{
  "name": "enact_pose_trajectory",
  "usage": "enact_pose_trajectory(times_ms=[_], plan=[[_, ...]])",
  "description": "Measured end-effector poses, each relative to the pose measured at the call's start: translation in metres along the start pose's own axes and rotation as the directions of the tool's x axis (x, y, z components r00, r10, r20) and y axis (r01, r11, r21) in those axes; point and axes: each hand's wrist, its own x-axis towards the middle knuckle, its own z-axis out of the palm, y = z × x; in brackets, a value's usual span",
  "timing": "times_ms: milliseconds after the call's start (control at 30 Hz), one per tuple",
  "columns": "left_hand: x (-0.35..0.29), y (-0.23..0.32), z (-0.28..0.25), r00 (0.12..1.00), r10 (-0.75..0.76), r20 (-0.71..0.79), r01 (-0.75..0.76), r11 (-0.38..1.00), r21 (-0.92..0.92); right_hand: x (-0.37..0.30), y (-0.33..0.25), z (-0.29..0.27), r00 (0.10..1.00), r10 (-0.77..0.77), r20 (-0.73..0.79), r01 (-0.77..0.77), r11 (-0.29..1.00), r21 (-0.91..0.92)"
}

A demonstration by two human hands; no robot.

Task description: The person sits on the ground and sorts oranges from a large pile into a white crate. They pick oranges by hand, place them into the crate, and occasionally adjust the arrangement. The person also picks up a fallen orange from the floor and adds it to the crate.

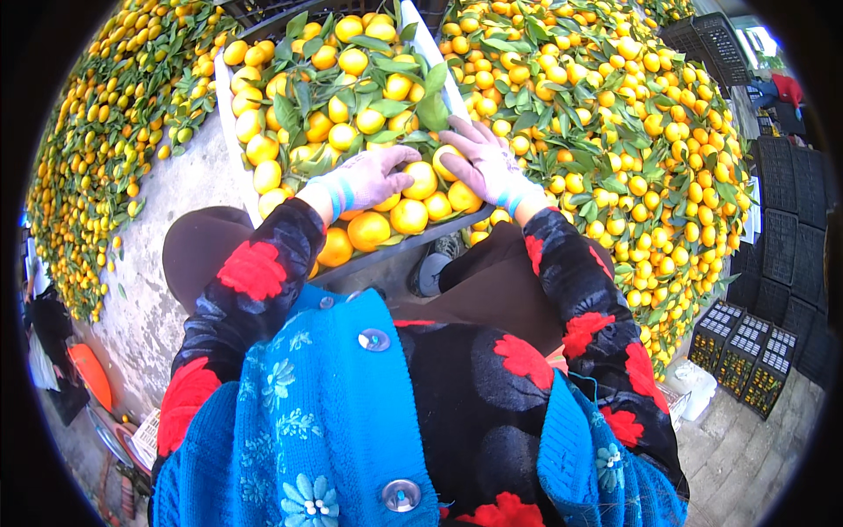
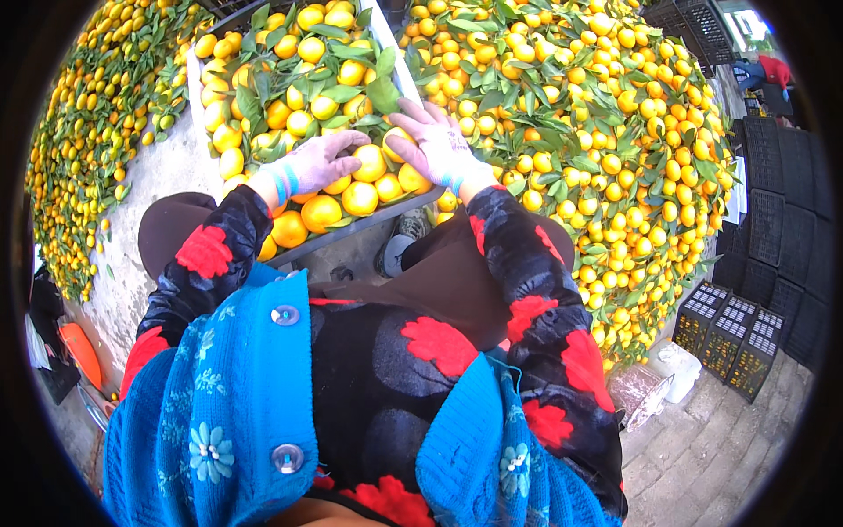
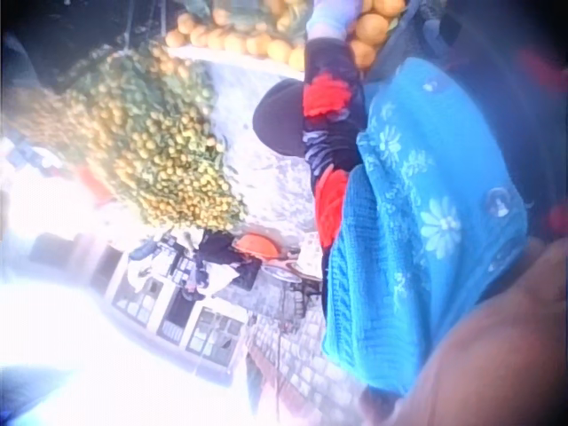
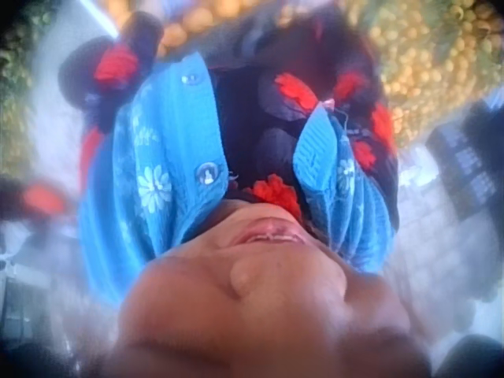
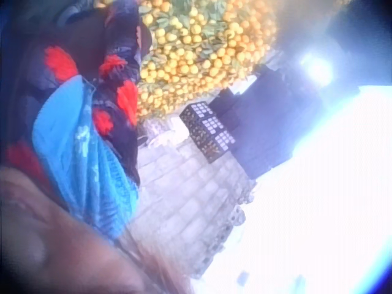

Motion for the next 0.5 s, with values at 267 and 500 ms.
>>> enact_pose_trajectory(times_ms=[267,500], plan=[[0.016,0.014,-0.017,0.983,-0.133,0.129,0.132,0.991,0.014,0.018,0.111,-0.111,0.954,0.291,-0.077,-0.253,0.913,0.321],[0.011,0.019,-0.023,0.972,-0.194,0.131,0.218,0.955,-0.201,0.066,0.237,-0.095,0.849,0.521,-0.087,-0.526,0.849,-0.048]])
